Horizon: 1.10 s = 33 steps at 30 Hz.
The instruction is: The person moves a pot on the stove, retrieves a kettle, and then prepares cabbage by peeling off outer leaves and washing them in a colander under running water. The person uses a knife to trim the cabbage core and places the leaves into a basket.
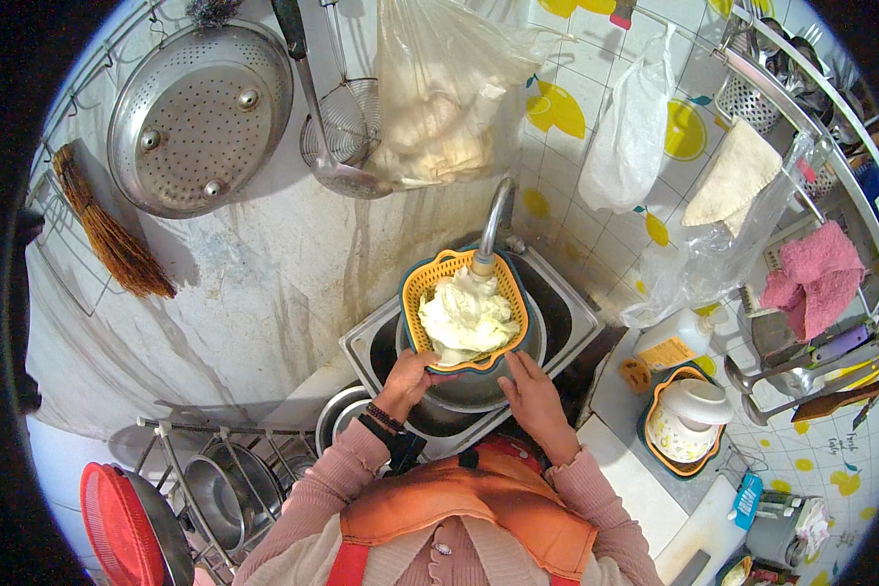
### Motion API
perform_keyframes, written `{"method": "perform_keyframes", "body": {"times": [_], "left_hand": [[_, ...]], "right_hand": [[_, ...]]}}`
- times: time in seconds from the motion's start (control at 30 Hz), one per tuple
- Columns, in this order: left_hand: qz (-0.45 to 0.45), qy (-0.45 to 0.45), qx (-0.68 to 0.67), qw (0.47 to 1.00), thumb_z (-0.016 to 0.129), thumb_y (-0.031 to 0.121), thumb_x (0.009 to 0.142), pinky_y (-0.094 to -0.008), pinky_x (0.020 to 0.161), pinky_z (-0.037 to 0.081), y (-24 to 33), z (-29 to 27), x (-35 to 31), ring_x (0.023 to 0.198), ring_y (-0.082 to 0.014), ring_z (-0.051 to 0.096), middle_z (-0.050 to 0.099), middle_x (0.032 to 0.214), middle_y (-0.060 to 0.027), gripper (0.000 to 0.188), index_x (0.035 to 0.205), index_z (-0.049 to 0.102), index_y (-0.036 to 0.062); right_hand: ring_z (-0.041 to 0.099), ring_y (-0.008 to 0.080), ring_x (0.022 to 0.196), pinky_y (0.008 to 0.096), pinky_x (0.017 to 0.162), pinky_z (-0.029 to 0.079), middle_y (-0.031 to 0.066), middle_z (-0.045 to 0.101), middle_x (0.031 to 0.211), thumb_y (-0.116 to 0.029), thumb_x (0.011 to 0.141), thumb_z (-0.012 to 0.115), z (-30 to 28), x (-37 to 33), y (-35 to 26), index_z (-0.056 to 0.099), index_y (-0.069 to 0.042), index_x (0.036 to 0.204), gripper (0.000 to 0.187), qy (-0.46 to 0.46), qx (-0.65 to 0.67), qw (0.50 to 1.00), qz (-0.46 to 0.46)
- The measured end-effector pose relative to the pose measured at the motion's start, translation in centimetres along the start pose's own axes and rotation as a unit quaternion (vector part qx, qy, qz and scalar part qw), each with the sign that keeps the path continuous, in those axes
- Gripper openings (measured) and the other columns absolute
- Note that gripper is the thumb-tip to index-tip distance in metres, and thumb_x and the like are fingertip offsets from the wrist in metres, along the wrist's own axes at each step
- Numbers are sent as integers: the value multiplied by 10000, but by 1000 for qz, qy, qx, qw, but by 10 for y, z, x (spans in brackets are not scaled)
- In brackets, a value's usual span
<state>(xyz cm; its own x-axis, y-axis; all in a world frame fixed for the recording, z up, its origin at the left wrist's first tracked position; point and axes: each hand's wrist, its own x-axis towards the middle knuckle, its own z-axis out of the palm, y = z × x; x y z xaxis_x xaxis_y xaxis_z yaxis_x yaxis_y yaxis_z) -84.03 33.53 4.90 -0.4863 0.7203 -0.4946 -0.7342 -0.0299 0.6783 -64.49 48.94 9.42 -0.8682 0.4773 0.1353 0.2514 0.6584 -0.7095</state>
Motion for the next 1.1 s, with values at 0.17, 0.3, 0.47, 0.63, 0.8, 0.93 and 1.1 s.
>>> {"method": "perform_keyframes", "body": {"times": [0.17, 0.3, 0.47, 0.63, 0.8, 0.93, 1.1], "left_hand": [[6, 9, 12, 1000, 516, 23, 881, -484, 874, 602, 3, 4, -2, 1057, -382, 673, 614, 1236, -274, 467, 1299, 458, -177], [-24, 1, -1, 1000, 537, 24, 901, -493, 887, 600, 6, 3, -2, 1076, -357, 672, 618, 1254, -247, 459, 1322, 457, -140], [-13, 10, -8, 1000, 483, 9, 890, -485, 873, 611, 7, 9, -6, 1046, -406, 672, 594, 1234, -307, 461, 1282, 417, -226], [-18, 18, -7, 1000, 480, 7, 895, -485, 869, 613, 9, 13, -9, 1045, -406, 672, 593, 1233, -310, 460, 1284, 412, -229], [-17, 2, -16, 1000, 482, 11, 893, -479, 866, 614, 10, 11, -9, 1040, -403, 674, 601, 1229, -303, 464, 1287, 419, -224], [-25, 13, -17, 999, 484, 14, 892, -479, 868, 613, 9, 10, -9, 1038, -405, 675, 606, 1229, -293, 460, 1287, 430, -216], [-21, 12, -12, 1000, 488, 12, 890, -481, 875, 611, 8, 8, -8, 1058, -403, 668, 603, 1235, -293, 455, 1285, 441, -207]], "right_hand": [[585, 434, 1173, 415, 983, 490, 260, 564, 1333, -188, 950, 648, -1, 1, -3, 547, -3, 1337, 441, -4, -16, 1000, 4], [583, 433, 1177, 414, 985, 489, 265, 564, 1330, -187, 950, 647, -4, 1, -5, 544, -9, 1344, 444, -2, -3, 1000, 9], [587, 431, 1170, 410, 982, 490, 264, 567, 1325, -176, 946, 649, -5, 1, -6, 542, -17, 1350, 447, -5, -2, 1000, 10], [584, 428, 1171, 408, 983, 487, 257, 565, 1331, -169, 944, 647, -4, 1, -6, 539, -13, 1349, 447, -9, 4, 1000, 19], [584, 428, 1171, 408, 983, 487, 254, 565, 1328, -174, 948, 642, -5, 2, -7, 542, -6, 1343, 441, -13, 11, 1000, 17], [583, 429, 1176, 407, 987, 484, 256, 565, 1328, -179, 950, 641, -4, 3, -7, 542, -3, 1342, 441, -12, 7, 1000, 19], [582, 429, 1180, 404, 989, 483, 260, 563, 1332, -179, 951, 642, -4, 3, -6, 543, -2, 1343, 441, -13, 3, 1000, 16]]}}
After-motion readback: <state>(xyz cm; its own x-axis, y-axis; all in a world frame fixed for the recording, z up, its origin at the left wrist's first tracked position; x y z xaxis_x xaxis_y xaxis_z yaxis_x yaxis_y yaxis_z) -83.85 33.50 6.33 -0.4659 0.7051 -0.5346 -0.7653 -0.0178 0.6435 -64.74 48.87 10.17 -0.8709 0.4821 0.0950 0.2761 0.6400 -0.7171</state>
